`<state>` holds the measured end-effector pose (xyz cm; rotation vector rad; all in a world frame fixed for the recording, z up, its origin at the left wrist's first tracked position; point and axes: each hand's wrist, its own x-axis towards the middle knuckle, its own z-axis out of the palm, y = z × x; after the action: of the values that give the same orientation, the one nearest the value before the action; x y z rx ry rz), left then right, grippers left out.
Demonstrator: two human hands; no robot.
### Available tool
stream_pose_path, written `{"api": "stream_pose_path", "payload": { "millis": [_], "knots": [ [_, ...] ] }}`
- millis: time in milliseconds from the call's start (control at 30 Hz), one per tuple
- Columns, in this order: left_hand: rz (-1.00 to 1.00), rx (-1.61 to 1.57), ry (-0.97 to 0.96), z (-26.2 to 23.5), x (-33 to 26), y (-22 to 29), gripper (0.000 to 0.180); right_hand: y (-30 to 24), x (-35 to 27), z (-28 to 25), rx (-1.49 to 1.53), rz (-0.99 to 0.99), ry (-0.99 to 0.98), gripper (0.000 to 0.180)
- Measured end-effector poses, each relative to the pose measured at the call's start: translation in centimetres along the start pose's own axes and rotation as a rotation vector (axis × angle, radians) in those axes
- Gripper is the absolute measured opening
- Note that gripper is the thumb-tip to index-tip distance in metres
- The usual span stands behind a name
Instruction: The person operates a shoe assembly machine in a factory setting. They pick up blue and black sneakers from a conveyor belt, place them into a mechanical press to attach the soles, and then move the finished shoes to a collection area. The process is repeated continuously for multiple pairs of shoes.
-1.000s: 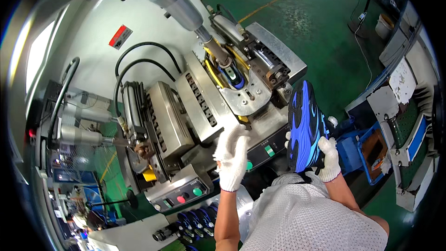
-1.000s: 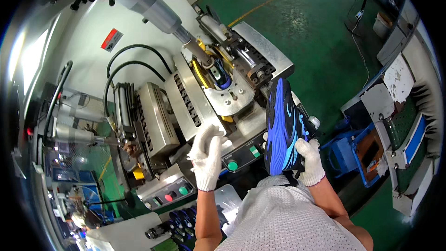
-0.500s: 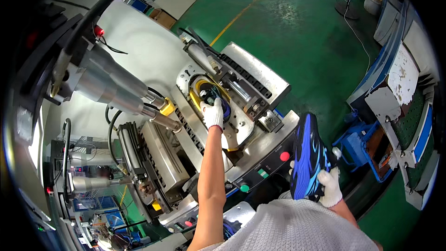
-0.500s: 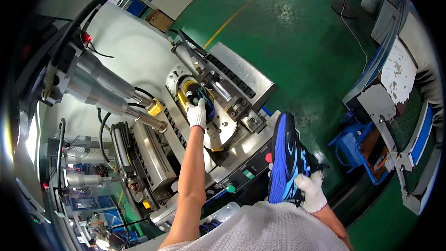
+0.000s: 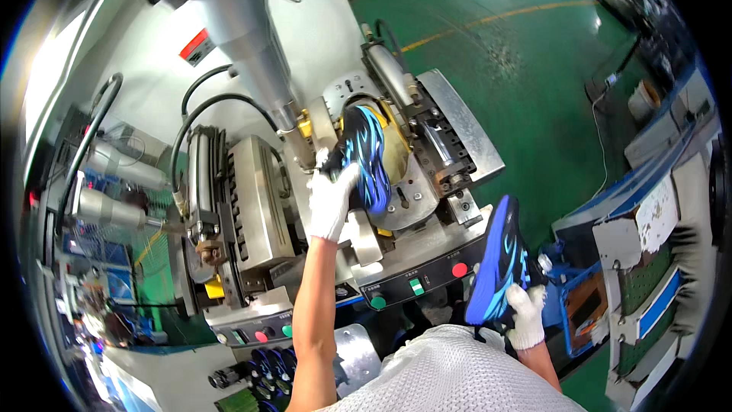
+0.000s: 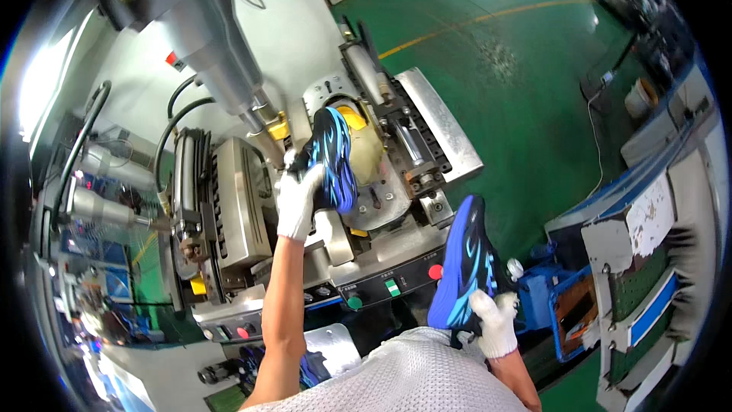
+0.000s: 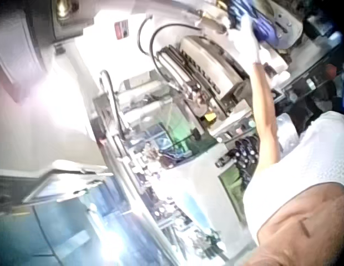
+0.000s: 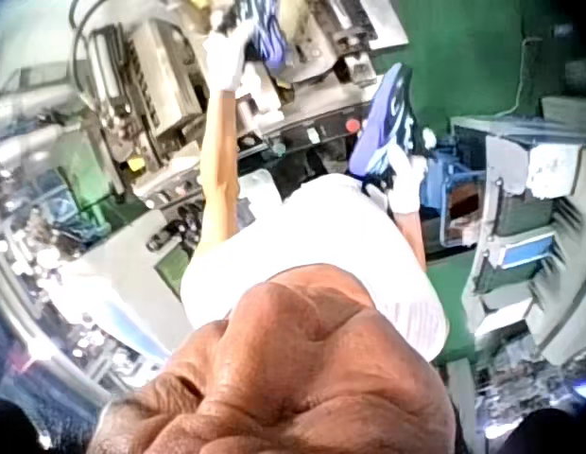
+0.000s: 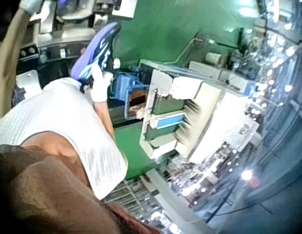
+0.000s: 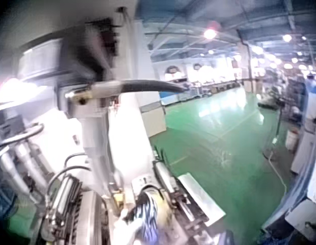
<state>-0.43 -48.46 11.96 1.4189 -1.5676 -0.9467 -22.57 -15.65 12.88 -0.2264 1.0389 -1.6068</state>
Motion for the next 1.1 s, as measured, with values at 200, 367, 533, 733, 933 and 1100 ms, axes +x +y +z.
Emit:
{"api": "stream_pose_path", "payload": {
  "millis": [200,367,533,733,933,1100],
  "knots": [
    [-0.190,-0.039,-0.206,-13.6,-18.4,-1.0,0.068,-1.6,16.0,11.6,-0.531,0.027,-0.140,0.057],
    [-0.556,0.033,-0.303,-19.2,-30.1,-6.2,0.071,4.0,36.8,19.3,-1.440,-0.185,-0.152,0.064],
    [-0.984,0.218,0.099,-20.3,-43.1,-12.5,0.083,15.0,42.3,19.3,-1.808,-0.536,0.017,0.059],
    [-0.965,0.524,0.383,-12.5,-50.4,-28.6,0.068,13.7,44.0,20.0,-1.787,-0.490,0.001,0.063],
    [-1.187,0.512,0.355,-11.8,-48.3,-28.6,0.072,9.7,38.9,20.3,-1.587,-0.341,-0.196,0.066],
    [-0.883,0.441,0.574,-10.5,-51.1,-30.5,0.070,14.6,11.1,18.3,-1.384,-0.835,-0.727,0.076]
  ]
}}
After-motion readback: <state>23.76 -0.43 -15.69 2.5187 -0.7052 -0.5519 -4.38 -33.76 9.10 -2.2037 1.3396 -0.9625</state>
